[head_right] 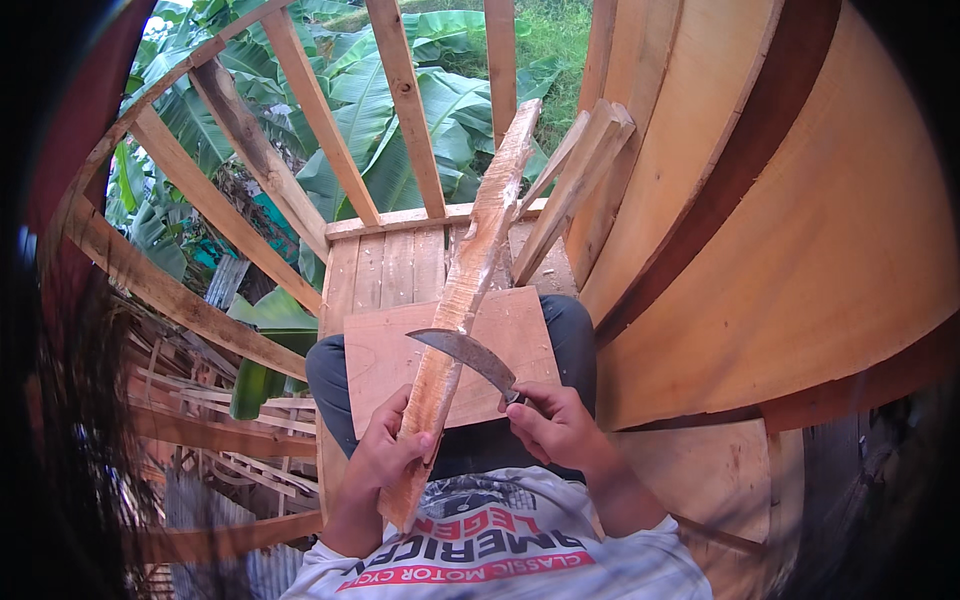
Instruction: The person is sitting cross-legged on a wooden platform, using a curved knife to shave and shape a long piece of wood. They hold the wood against a flat board on their lap and repeatedly scrape the surface to remove thin layers.
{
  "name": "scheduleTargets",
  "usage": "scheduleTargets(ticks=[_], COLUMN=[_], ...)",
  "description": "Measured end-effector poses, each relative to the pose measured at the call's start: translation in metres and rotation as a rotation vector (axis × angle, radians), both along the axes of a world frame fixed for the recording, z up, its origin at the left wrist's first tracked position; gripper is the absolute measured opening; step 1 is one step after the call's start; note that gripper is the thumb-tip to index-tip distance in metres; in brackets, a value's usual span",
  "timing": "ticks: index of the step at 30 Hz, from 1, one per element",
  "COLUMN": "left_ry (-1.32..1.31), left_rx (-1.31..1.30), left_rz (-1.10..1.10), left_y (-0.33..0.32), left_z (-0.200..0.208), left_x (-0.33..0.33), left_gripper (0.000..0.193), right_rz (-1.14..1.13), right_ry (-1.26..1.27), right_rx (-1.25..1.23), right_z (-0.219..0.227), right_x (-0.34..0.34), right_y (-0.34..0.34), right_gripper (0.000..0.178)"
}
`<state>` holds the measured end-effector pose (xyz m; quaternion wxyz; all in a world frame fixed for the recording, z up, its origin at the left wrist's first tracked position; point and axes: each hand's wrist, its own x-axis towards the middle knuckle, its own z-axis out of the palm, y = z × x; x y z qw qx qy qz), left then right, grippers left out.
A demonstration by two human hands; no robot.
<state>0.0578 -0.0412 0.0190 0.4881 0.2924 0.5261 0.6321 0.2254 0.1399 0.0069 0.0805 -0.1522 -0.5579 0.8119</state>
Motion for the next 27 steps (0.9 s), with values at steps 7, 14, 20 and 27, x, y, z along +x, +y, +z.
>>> scheduleTargets(ticks=[7, 14, 20, 27], left_ry=[-0.120, -0.130, -0.099, -0.129], left_rx=[-0.007, 0.021, 0.002, 0.005], left_rz=[-0.065, -0.018, -0.034, 0.014], left_y=[-0.014, -0.008, -0.015, -0.024], left_z=[0.003, -0.005, -0.002, -0.019], left_x=[0.001, 0.001, -0.003, -0.001], left_gripper=[0.049, 0.046, 0.048, 0.051], right_rz=[-0.813, 0.176, -0.615, -0.463], right_ry=[0.178, 0.104, 0.177, 0.315], right_rx=[0.355, -0.132, 0.409, 0.445], right_z=[-0.015, -0.010, -0.031, -0.026], right_x=[-0.004, 0.012, -0.016, -0.011], right_y=[0.035, 0.005, -0.003, 0.004], right_gripper=[0.014, 0.015, 0.019, 0.012])
